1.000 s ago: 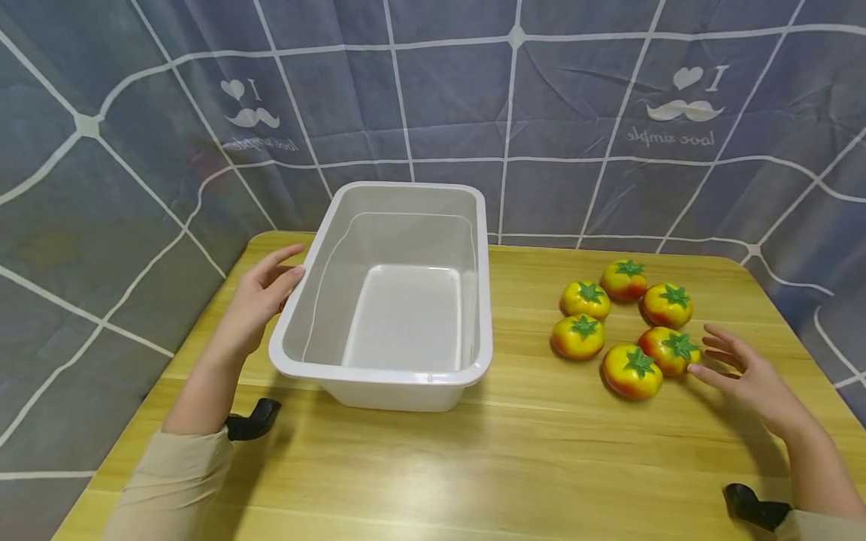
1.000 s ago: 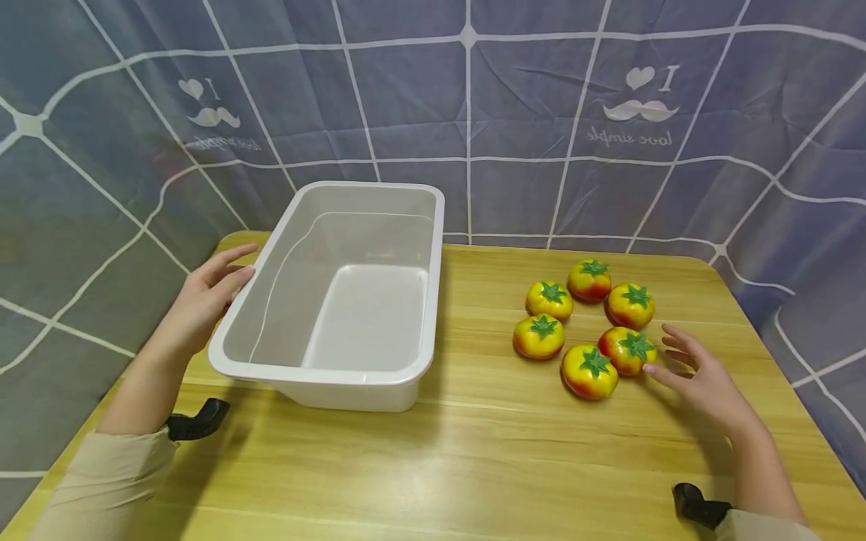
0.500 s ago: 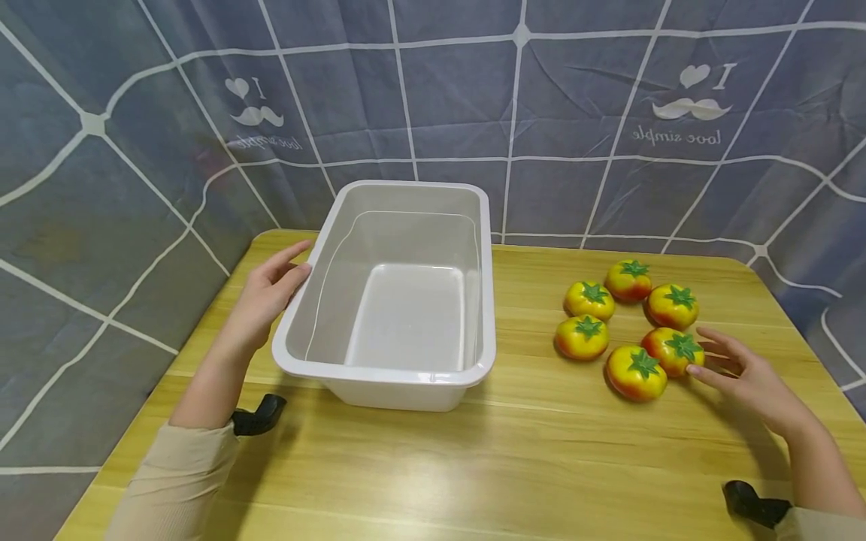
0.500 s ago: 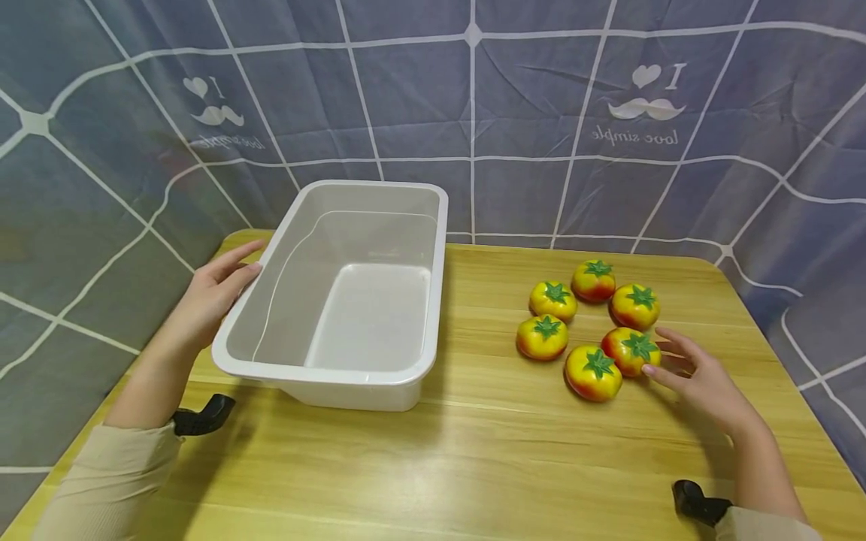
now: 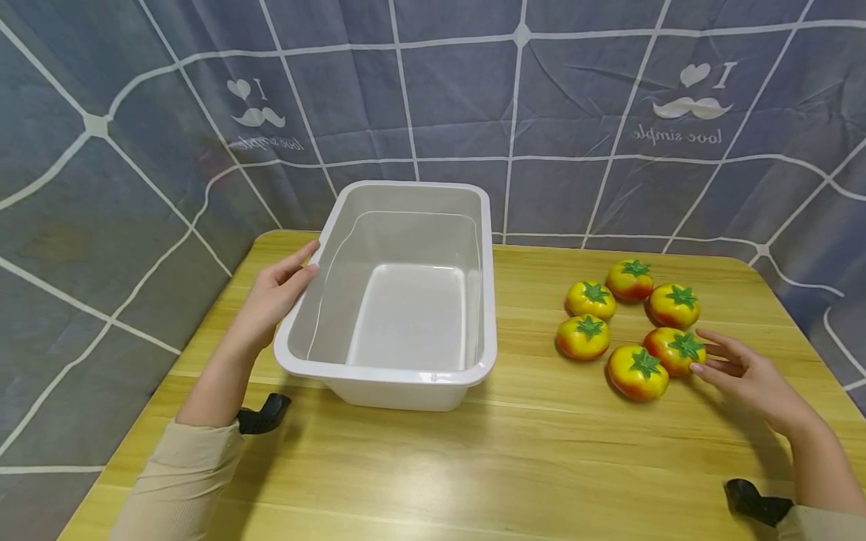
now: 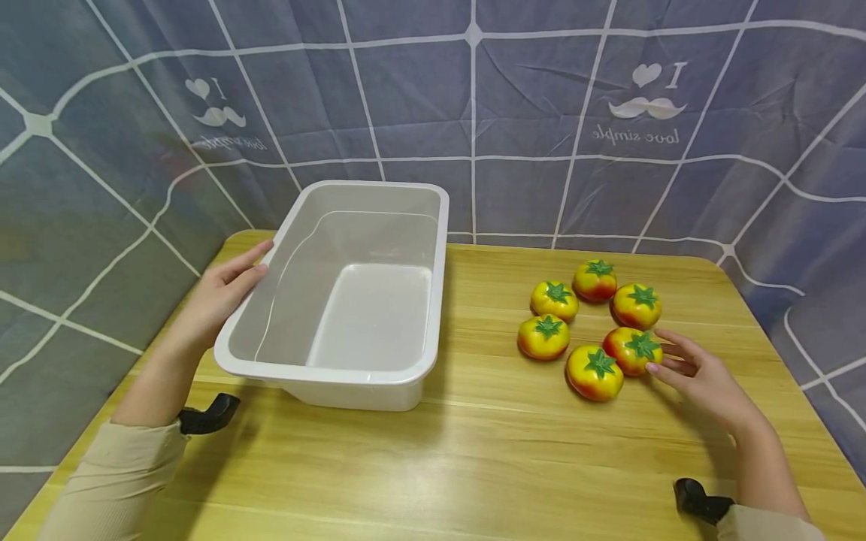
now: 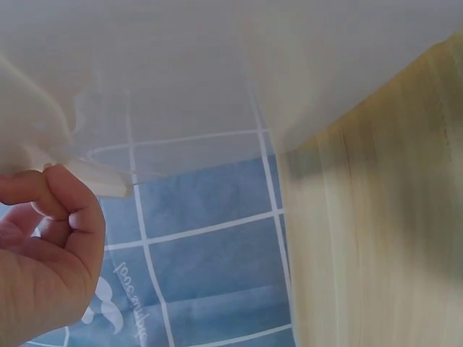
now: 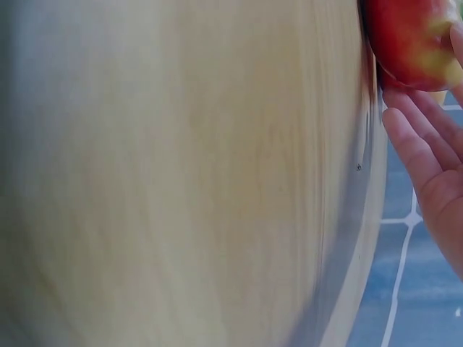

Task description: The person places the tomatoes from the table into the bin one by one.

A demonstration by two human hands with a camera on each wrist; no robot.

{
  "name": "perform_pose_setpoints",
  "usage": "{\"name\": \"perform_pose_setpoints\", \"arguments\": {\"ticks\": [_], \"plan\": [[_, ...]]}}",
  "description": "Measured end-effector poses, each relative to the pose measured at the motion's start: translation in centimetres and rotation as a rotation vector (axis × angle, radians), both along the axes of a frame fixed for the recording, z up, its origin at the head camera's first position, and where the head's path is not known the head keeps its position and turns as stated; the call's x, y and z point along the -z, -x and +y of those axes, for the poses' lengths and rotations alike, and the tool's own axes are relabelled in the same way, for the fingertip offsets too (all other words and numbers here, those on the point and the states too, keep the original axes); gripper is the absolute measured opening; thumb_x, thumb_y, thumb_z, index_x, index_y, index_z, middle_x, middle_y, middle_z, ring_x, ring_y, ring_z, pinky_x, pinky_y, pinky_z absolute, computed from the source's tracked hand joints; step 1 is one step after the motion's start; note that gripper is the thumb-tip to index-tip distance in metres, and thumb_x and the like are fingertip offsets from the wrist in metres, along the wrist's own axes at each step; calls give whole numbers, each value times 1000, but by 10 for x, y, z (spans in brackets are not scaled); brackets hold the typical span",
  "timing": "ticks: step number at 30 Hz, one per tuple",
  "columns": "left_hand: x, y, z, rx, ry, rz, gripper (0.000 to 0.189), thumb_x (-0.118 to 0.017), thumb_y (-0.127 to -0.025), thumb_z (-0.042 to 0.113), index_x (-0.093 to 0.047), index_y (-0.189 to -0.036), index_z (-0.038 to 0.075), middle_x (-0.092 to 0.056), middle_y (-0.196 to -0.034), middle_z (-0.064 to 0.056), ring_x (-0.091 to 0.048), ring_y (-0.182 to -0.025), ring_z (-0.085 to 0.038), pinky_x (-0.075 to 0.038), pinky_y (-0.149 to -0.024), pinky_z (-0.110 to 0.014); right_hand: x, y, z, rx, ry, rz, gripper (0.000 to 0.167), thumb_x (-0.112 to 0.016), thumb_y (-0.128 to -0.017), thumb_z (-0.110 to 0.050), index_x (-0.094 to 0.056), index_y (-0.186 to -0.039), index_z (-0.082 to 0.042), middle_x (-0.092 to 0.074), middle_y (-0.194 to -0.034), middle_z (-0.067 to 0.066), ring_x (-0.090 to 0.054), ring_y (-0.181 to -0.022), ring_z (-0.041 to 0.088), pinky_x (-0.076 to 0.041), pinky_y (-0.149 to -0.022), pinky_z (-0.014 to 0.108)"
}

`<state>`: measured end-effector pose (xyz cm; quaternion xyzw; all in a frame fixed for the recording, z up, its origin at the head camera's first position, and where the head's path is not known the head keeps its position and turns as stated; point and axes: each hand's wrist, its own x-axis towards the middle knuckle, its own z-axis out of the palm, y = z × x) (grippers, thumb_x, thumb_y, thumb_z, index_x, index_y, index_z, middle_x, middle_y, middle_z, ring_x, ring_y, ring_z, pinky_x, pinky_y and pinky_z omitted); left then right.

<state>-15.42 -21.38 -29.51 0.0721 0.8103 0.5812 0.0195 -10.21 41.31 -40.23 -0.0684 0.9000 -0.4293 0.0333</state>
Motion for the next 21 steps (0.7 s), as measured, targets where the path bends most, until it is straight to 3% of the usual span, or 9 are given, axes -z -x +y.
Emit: {"name": "perform_pose_setpoints", "arguments": {"ticks": [2,5,10,17,21], "plan": [[0,-1,0,18,-10,-13,55,-44,-99,29,-26,-147,12,-36,-143,-17,-57,-97,-7,-50,-76,-19,0,0,0,0,-3,-7,62,-60,-91,-12,-30,-146,-6,-39,-111,-32,-47,-92,-18,-47,-68,10],[0,-1,-1,35,-15,-20,55,-43,-99,30,-24,-148,13,-21,-152,-10,-51,-113,-16,-48,-79,-17,1,1,-1,4,-1,-8,61,-59,-91,-11,-32,-145,-7,-40,-110,-31,-47,-92,-18,-46,-69,10],[0,-1,-1,57,-12,-23,56,-42,-100,32,-22,-148,14,-17,-153,-7,-36,-128,-31,-47,-81,-15,3,1,0,14,-5,-4,59,-59,-91,-10,-34,-144,-6,-41,-107,-30,-47,-90,-18,-46,-68,9],[-1,-1,-1,87,16,-27,56,-40,-100,32,-20,-149,13,-12,-154,-4,-23,-136,-27,-42,-84,-11,3,-1,3,40,-46,-21,60,-58,-93,-16,-32,-143,0,-40,-109,-29,-46,-90,-20,-43,-69,6],[-1,-1,-1,89,3,-30,56,-40,-100,32,-19,-149,14,-12,-154,-4,-25,-135,-28,-43,-84,-12,0,0,5,30,-11,-12,59,-58,-93,-14,-32,-144,-1,-40,-109,-31,-46,-91,-20,-44,-69,6]]}}
